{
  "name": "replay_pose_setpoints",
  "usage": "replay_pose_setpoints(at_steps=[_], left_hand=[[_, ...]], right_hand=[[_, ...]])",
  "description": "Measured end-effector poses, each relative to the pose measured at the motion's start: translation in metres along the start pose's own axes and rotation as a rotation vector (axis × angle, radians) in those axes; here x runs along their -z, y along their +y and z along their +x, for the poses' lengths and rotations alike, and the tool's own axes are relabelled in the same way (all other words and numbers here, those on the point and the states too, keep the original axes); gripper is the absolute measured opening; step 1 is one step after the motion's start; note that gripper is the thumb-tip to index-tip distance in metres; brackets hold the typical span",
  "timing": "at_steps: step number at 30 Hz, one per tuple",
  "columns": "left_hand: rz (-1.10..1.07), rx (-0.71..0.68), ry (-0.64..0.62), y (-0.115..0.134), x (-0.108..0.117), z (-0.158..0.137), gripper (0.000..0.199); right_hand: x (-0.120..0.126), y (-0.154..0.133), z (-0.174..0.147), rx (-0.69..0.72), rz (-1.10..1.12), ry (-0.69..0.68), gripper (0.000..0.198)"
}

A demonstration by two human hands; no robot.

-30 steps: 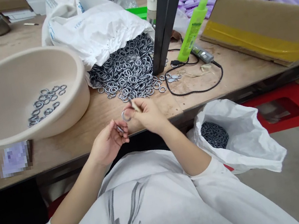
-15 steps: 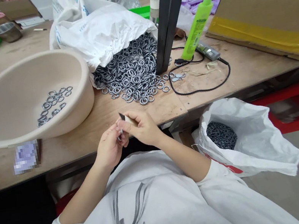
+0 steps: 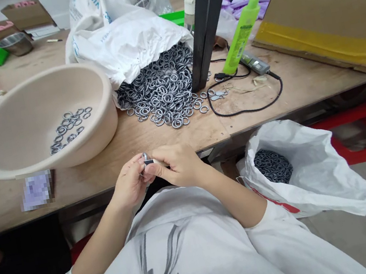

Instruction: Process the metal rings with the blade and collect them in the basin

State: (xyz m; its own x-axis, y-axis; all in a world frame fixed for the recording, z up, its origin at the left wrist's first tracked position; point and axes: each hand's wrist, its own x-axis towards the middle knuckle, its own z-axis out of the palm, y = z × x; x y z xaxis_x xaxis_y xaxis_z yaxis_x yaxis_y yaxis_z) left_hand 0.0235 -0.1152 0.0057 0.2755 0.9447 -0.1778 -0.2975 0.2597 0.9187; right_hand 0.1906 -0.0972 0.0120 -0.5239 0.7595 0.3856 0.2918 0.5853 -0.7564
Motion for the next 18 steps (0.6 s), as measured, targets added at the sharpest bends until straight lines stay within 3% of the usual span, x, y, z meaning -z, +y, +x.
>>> replay_pose_setpoints(at_steps=[6, 12, 18], left_hand=[[0.2, 0.022, -0.268, 0.001, 0.002, -0.008, 0.041], [0.158, 0.053, -0.202, -0.004, 0.006, -0.005, 0.043], [0.142, 0.051, -0.214, -0.009, 0.01, -0.002, 0.042]], right_hand=[[0.0, 0.017, 0.004, -0.197, 0.098, 0.157, 0.056], [-0.003, 0.006, 0.003, -0.222, 0.519, 0.056, 0.048], [-0.004, 0.011, 0.007, -0.283, 0.661, 0.067, 0.048]])
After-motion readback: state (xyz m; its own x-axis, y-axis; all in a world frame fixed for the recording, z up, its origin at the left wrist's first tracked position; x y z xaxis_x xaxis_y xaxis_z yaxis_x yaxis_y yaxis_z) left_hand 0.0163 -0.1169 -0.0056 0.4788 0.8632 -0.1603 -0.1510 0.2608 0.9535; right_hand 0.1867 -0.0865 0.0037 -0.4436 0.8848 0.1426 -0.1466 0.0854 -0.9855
